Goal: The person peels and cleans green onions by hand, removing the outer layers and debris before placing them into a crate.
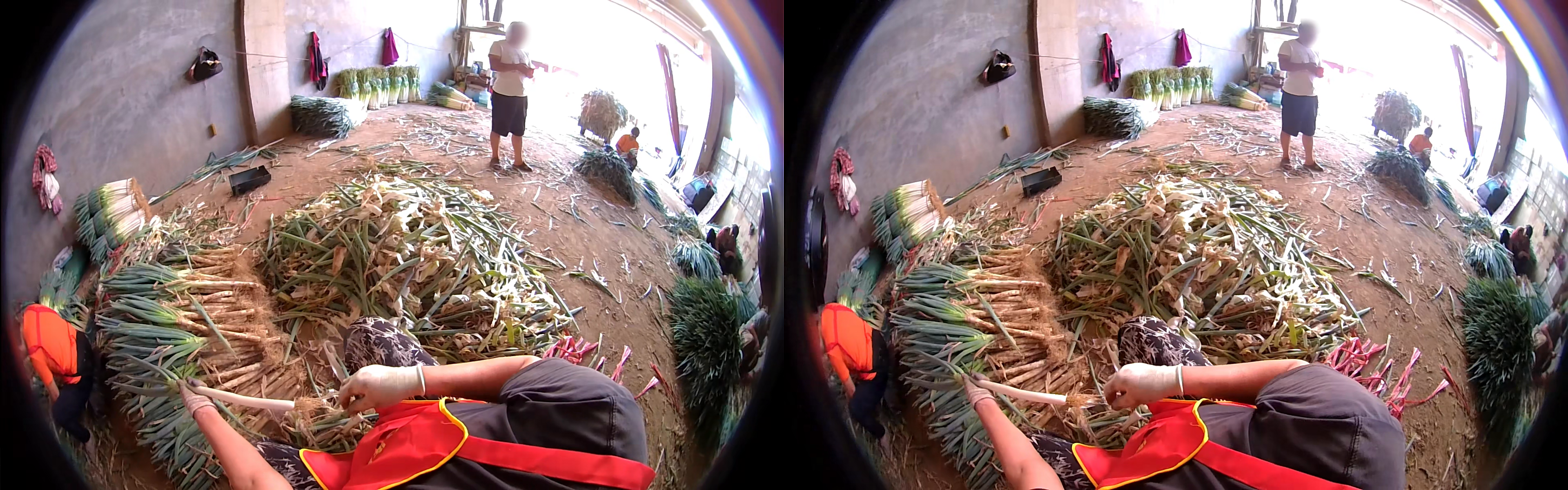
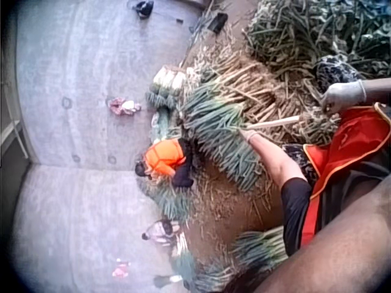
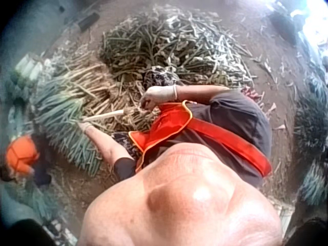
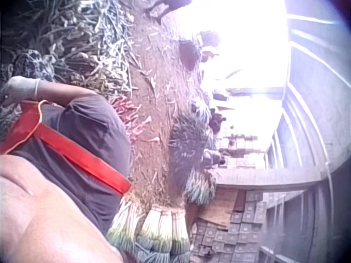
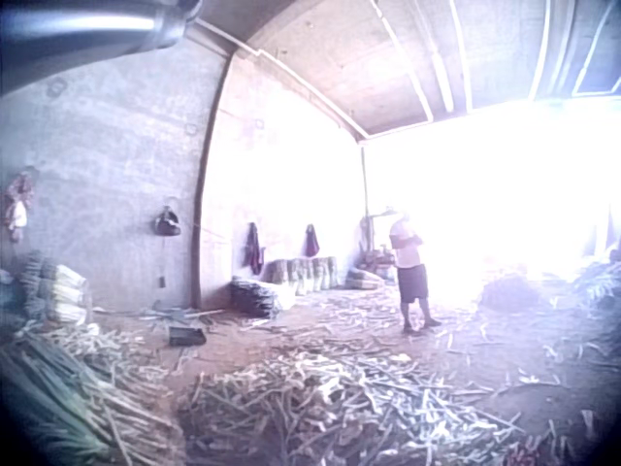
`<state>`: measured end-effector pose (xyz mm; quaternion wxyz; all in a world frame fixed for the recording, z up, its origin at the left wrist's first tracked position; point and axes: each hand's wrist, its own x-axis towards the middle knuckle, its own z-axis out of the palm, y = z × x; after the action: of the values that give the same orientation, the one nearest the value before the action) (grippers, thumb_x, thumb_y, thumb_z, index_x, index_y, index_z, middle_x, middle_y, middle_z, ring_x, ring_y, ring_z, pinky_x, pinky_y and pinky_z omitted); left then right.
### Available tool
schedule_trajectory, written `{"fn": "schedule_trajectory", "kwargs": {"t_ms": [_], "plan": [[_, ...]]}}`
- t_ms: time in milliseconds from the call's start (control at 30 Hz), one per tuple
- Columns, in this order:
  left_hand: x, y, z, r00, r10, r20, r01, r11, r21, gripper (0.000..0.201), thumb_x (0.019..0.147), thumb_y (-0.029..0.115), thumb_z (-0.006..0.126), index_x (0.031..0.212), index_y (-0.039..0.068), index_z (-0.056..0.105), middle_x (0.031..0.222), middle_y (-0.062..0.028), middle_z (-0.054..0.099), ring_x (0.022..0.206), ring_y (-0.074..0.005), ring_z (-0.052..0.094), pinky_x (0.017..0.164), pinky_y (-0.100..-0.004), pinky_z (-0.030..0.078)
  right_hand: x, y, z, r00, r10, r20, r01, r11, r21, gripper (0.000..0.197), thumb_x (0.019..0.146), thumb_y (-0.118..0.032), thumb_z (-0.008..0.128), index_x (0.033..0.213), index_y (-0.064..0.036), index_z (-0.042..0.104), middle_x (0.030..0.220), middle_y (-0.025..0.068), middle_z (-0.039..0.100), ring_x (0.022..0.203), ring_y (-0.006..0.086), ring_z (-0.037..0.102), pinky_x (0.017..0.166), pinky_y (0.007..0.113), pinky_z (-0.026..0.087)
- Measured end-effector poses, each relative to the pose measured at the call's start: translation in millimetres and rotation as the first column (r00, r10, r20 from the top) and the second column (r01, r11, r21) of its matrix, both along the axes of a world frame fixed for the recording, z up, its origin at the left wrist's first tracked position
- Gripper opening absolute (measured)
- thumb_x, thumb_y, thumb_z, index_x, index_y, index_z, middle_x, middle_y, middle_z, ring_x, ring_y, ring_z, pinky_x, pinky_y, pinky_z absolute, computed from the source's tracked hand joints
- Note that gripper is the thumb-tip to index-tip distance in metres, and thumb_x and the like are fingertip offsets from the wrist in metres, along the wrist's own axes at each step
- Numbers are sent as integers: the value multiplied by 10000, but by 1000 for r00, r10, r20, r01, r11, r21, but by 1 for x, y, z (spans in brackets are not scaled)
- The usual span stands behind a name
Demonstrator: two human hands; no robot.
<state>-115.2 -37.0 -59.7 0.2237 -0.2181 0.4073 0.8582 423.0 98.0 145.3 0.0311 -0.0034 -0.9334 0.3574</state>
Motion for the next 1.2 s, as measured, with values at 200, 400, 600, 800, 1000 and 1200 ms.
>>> {"fn": "schedule_trajectory", "kwargs": {"t_ms": [200,400,600,800,1000,1200], "plan": [[-5,-17,8,998,-47,-48,54,984,167,398,882,511,570,817,122,520,695,-12,454,612,-130,465,576,-257,400,20,40,71,940,-307,-145,302,952,-60,421,795,-227,677,1164,-45,590,1063,156,632,959,302,622,841,355,498],[21,-12,36,999,-21,49,14,991,136,422,913,509,509,706,151,429,649,6,398,571,-128,379,553,-286,339,48,131,83,744,-606,-281,599,792,-122,486,815,-249,710,1246,-89,554,1157,106,629,1023,202,623,894,336,507],[8,-24,30,999,-2,-48,10,986,164,382,923,469,527,758,134,448,664,18,433,548,-107,426,523,-245,386,51,206,66,577,-757,-305,749,640,-171,467,813,-227,702,1228,-63,565,1012,102,672,759,159,631,688,301,510],[16,-15,31,999,-23,-42,30,987,158,367,941,434,512,768,114,460,653,8,445,536,-111,438,495,-237,392,67,236,3,510,-847,-150,834,530,-155,410,792,-191,688,1173,-68,604,878,121,680,768,173,638,715,302,504],[26,-18,38,997,-15,-77,27,987,159,351,946,408,518,777,105,464,660,13,457,544,-106,445,494,-226,386,76,210,-26,544,-836,-68,829,548,-110,294,753,-191,717,984,-18,660,825,112,668,742,190,625,705,310,499],[12,-29,30,988,-79,-131,91,992,88,382,942,462,498,780,121,439,667,15,412,544,-111,389,495,-253,347,63,200,21,574,-797,-190,787,601,-140,288,780,-268,695,879,-2,645,706,91,628,598,155,555,591,298,470]]}}
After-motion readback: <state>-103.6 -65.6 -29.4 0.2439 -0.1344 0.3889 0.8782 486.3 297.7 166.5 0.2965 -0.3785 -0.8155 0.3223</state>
